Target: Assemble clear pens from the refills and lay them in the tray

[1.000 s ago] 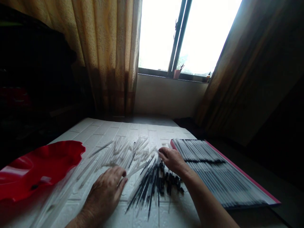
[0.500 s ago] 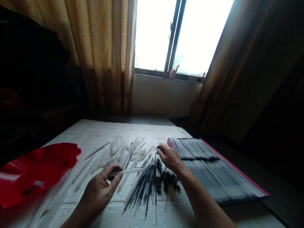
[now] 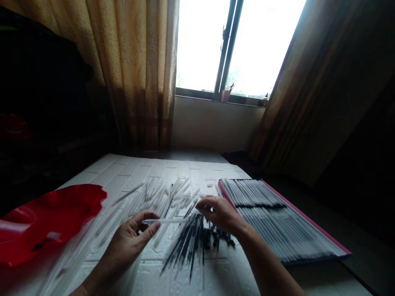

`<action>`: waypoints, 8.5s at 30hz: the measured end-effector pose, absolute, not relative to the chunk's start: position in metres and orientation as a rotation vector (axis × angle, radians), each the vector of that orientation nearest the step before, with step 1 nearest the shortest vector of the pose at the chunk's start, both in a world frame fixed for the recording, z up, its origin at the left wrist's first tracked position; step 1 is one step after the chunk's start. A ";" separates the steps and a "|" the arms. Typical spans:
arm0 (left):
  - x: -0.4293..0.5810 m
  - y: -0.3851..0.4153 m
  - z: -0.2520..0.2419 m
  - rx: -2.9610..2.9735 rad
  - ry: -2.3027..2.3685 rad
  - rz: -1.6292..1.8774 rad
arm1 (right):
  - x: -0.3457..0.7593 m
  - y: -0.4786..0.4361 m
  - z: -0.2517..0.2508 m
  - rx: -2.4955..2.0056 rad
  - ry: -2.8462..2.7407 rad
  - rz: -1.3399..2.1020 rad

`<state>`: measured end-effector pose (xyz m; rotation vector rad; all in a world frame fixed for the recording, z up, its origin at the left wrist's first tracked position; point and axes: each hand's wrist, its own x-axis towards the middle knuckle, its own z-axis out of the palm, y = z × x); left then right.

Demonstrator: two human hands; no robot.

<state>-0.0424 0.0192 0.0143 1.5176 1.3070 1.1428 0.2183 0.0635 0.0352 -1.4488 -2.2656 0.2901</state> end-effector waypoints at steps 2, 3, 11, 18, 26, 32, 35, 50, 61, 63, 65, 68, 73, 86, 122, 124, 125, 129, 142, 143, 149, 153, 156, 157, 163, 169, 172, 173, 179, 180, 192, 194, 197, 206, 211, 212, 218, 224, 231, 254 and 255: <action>-0.044 0.020 0.015 1.491 1.285 1.173 | 0.212 0.059 0.035 -1.420 -2.357 0.272; -0.045 0.021 0.015 1.481 1.278 1.194 | 0.209 0.057 0.035 -1.411 -2.401 0.259; -0.050 0.022 0.016 1.348 1.221 1.397 | 0.192 0.056 0.033 -1.332 -2.648 0.129; -0.047 0.019 0.023 1.309 1.174 1.359 | 0.193 0.056 0.033 -1.258 -2.573 0.043; -0.044 0.019 0.028 1.012 1.130 1.418 | 0.200 0.062 0.029 -1.171 -2.025 0.305; -0.044 0.024 0.023 0.813 1.129 1.408 | 0.190 0.055 0.039 -0.829 -1.228 0.946; -0.044 0.025 0.022 0.757 1.141 1.402 | 0.186 0.047 0.042 -0.756 -1.145 1.021; -0.042 0.023 0.022 0.594 1.161 1.361 | 0.162 0.032 0.037 -0.624 -1.209 1.108; -0.034 0.017 0.008 0.879 1.117 1.060 | 0.179 0.042 0.059 -0.792 -0.980 1.369; -0.030 0.013 0.009 1.035 1.085 1.015 | 0.178 0.039 0.065 -0.819 -1.062 1.438; -0.027 0.008 0.012 1.310 1.041 0.965 | 0.174 0.034 0.072 -0.850 -1.242 1.462; -0.026 0.005 0.019 1.626 1.006 0.937 | 0.167 0.028 0.084 -0.877 -1.554 1.422; -0.028 0.007 0.021 1.596 1.002 1.083 | 0.167 0.029 0.099 -0.833 -1.795 1.251; -0.031 0.010 0.003 1.523 1.092 1.171 | 0.228 0.048 0.038 -1.480 -2.268 0.347; -0.030 0.006 -0.008 2.124 1.203 1.098 | 0.194 0.029 0.049 -0.859 -1.597 1.252; -0.029 0.006 -0.008 2.184 1.177 1.098 | 0.194 0.030 0.049 -0.863 -1.606 1.246; -0.029 0.006 -0.008 2.208 1.171 1.111 | 0.194 0.030 0.049 -0.866 -1.618 1.243; -0.030 0.005 -0.009 2.302 1.142 1.143 | 0.194 0.029 0.049 -0.882 -1.690 1.199; -0.033 0.007 -0.006 2.464 1.198 1.197 | 0.198 0.029 0.047 -0.882 -2.033 0.594; -0.033 0.007 -0.005 2.470 1.199 1.212 | 0.199 0.030 0.047 -0.877 -2.052 0.559; -0.033 0.007 -0.001 2.447 1.184 1.288 | 0.202 0.032 0.046 -0.929 -2.189 0.347; -0.033 0.008 0.003 2.416 1.119 1.235 | 0.199 0.032 0.042 -1.067 -2.288 0.093; -0.033 0.008 0.005 2.402 1.095 1.204 | 0.195 0.034 0.035 -1.129 -2.288 0.006; -0.033 0.008 0.005 2.399 1.092 1.201 | 0.194 0.035 0.033 -1.134 -2.277 0.028; -0.035 0.011 0.002 2.398 1.114 1.207 | 0.196 0.039 0.030 -1.086 -2.240 0.305; -0.036 0.013 0.001 2.428 1.167 1.247 | 0.200 0.032 0.039 -1.019 -2.091 0.685; -0.037 0.013 0.000 2.441 1.175 1.222 | 0.200 0.033 0.039 -1.022 -2.081 0.645; -0.037 0.013 0.000 2.443 1.185 1.218 | 0.199 0.034 0.038 -1.034 -2.090 0.612; -0.038 0.012 -0.002 2.438 1.192 1.180 | 0.198 0.038 0.033 -1.141 -2.225 0.312; -0.037 0.012 -0.002 2.437 1.180 1.164 | 0.197 0.038 0.032 -1.177 -2.247 0.276; -0.038 0.014 -0.008 2.433 1.222 1.176 | 0.202 0.035 0.037 -1.077 -2.095 0.795; -0.038 0.014 -0.009 2.435 1.219 1.161 | 0.203 0.035 0.036 -1.059 -2.050 0.870; -0.038 0.013 -0.009 2.435 1.215 1.137 | 0.202 0.037 0.036 -1.094 -2.054 0.823; -0.037 0.012 -0.006 2.423 1.218 1.107 | 0.194 0.041 0.031 -1.260 -2.206 0.538; -0.038 0.013 -0.005 2.426 1.214 1.161 | 0.199 0.038 0.032 -1.168 -2.103 0.734; -0.038 0.013 -0.004 2.427 1.207 1.171 | 0.200 0.037 0.033 -1.132 -2.074 0.789; -0.035 0.010 0.003 2.396 1.184 1.140 | 0.201 0.037 0.031 -1.108 -2.059 0.814; -0.035 0.010 0.002 2.402 1.213 1.090 | 0.200 0.040 0.031 -1.223 -2.212 0.596; -0.035 0.009 -0.001 2.364 1.236 1.075 | 0.205 0.035 0.037 -1.168 -2.157 0.688; -0.036 0.022 0.010 0.874 1.065 1.311 | 0.177 0.031 0.021 -0.997 -2.291 1.001; -0.037 0.023 0.012 0.820 1.057 1.344 | 0.180 0.032 0.022 -1.035 -2.298 0.945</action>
